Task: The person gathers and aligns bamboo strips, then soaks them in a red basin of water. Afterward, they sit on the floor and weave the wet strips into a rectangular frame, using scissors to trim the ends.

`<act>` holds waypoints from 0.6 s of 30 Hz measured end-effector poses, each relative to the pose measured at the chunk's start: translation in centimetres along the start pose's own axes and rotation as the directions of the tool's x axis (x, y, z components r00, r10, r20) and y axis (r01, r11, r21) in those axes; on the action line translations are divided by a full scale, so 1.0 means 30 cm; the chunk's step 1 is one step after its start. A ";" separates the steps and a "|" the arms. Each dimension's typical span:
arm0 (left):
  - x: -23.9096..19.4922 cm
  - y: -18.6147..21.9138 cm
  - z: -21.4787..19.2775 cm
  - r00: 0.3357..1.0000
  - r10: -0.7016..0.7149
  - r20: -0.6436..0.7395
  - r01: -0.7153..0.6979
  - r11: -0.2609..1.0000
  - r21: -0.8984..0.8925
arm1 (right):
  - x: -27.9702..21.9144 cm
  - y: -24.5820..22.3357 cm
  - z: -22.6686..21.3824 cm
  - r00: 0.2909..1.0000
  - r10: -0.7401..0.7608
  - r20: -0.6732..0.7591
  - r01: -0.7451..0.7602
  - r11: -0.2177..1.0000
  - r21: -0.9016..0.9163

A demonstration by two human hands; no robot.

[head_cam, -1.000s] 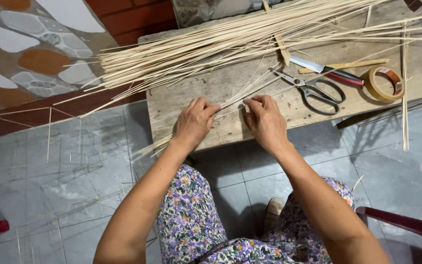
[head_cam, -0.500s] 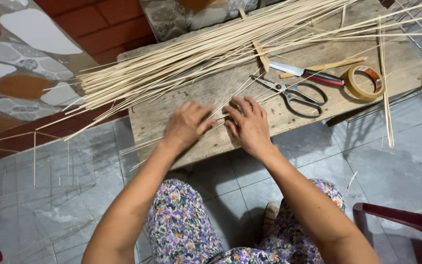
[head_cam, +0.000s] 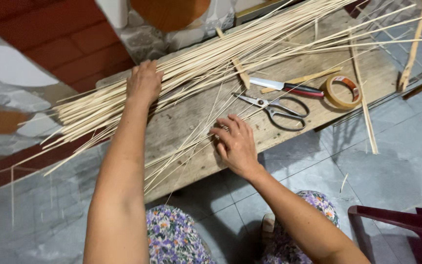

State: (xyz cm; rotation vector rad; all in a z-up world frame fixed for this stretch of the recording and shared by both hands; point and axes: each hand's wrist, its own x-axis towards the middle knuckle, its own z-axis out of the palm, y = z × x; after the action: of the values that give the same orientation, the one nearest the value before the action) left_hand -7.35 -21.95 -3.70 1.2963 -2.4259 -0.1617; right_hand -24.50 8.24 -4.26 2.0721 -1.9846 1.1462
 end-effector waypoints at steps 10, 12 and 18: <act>0.011 0.076 -0.062 0.992 -0.097 0.083 0.085 0.986 0.144 | 0.003 0.003 0.001 1.000 0.007 -0.005 -0.007 1.000 0.001; 0.005 0.076 -0.076 0.999 -0.046 0.016 0.044 0.992 0.122 | 0.003 0.003 0.001 1.000 0.010 -0.006 -0.010 1.000 0.003; -0.059 0.055 -0.144 0.984 0.089 -0.153 -0.102 0.991 -0.083 | -0.003 0.005 0.008 1.000 0.025 -0.016 -0.024 1.000 0.008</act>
State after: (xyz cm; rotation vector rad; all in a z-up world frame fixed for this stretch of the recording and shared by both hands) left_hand -6.09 -19.21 0.23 1.1089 -2.3204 -0.1422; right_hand -24.52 8.16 -4.54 2.0415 -2.0074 1.1721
